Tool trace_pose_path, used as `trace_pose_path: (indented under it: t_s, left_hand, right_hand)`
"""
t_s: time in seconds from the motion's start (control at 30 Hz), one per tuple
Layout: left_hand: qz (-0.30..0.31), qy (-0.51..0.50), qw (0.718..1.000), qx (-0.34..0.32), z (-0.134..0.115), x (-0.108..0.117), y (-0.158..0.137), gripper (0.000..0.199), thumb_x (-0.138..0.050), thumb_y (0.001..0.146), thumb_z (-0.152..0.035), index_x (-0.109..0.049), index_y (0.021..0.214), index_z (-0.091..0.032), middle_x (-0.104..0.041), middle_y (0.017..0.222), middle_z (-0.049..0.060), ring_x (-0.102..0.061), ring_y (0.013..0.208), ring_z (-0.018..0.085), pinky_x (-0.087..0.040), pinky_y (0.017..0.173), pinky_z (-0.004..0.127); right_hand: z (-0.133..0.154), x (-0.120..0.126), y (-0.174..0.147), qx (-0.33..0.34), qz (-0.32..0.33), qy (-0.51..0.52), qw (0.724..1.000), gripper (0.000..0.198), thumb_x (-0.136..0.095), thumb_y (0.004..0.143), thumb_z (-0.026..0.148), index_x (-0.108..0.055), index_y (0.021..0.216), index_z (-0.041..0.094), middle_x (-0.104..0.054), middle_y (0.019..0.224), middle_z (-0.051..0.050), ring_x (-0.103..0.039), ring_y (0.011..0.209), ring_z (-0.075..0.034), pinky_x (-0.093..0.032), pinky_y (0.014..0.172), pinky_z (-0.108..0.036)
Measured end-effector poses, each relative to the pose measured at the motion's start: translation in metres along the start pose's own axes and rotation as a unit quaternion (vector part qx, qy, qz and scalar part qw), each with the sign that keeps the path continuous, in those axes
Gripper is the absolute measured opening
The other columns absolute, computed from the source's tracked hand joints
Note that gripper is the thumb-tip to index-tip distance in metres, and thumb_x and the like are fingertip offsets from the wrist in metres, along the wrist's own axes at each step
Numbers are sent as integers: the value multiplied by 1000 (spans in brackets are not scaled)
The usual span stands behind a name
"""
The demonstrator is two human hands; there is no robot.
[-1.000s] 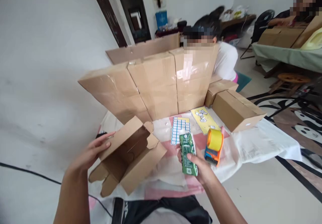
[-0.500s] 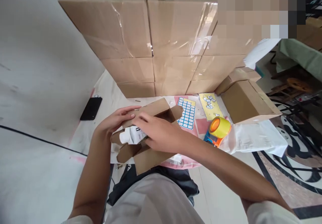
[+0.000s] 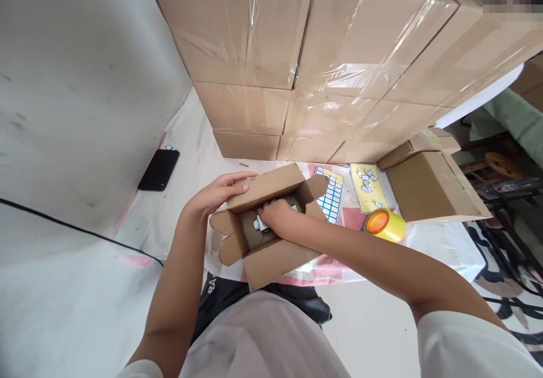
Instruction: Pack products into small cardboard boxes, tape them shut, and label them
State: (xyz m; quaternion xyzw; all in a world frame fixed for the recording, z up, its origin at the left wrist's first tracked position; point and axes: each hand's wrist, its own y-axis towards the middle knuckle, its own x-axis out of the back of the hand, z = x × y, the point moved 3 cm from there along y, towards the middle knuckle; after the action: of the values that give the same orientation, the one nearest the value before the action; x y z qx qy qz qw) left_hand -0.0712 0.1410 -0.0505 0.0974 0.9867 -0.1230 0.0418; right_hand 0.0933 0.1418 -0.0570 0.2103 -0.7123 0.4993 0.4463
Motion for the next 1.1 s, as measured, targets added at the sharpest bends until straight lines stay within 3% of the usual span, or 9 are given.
trace_pose_path:
  t_s: [0.17,0.33,0.5,0.6,0.73,0.83,0.93,1.0,1.1]
  left_hand:
    - [-33,-15,999,10,4,0,5,54,-73,72,-34,-69,125,-21,-69,126,6,-61,110,25,-44,95,33]
    - [-58,-18,998,5,8,-6,8,62,-71,71,-35,-63,131,-21,-70,91,0,-61,83,18,-44,77,28]
    - [-73,-26,997,-1,14,-11,11,65,-69,70,-38,-60,131,-16,-68,91,2,-61,83,19,-44,75,28]
    - [-61,-25,998,1,15,-15,10,68,-69,72,-39,-57,136,-19,-68,92,1,-62,85,19,-45,76,28]
    - [-67,-7,998,-2,14,-18,6,63,-67,75,-39,-58,136,-24,-69,99,1,-62,88,19,-45,79,28]
    - [-76,14,997,-7,13,-18,4,51,-65,76,-38,-65,124,-21,-69,111,4,-62,94,21,-45,82,29]
    - [-92,32,995,-26,11,-18,8,39,-61,74,-33,-69,110,-20,-67,119,4,-59,107,24,-45,91,31]
    - [-107,43,992,-41,10,-19,13,35,-59,72,-32,-70,103,-22,-65,123,4,-56,116,26,-43,98,33]
    - [-126,66,989,-47,5,-26,24,36,-59,71,-35,-72,102,-23,-66,126,5,-55,123,29,-42,106,37]
  right_hand:
    - [2,-3,8,14,22,10,1000,44,-61,87,4,-62,130,10,-71,123,-22,-70,112,-33,-55,92,-43]
    - [0,-9,12,-19,35,30,999,51,-67,83,6,-62,134,13,-67,131,-22,-67,117,-36,-54,95,-48]
    - [3,-7,16,-52,33,62,996,41,-67,85,7,-68,126,15,-73,123,-17,-69,114,-35,-54,91,-45]
    - [6,3,7,-70,10,74,995,26,-67,86,8,-74,111,12,-76,114,-18,-71,108,-35,-52,91,-46]
    - [1,23,-47,-62,-110,117,985,35,-67,93,42,-72,111,13,-77,104,-17,-70,100,-33,-51,88,-45]
    - [-21,22,-109,-79,-340,236,907,35,-47,103,44,-70,111,19,-76,97,-11,-68,97,-26,-49,90,-42]
    - [-56,-13,-148,-206,-513,388,737,33,-42,104,39,-69,107,20,-75,104,-11,-67,98,-23,-50,92,-39]
    - [-71,-43,-150,-257,-538,478,646,34,-47,101,44,-66,114,19,-72,117,-13,-66,105,-25,-52,94,-40]
    - [-69,-72,-129,-201,-481,588,618,47,-48,98,50,-61,133,20,-61,142,-15,-58,129,-28,-46,110,-45]
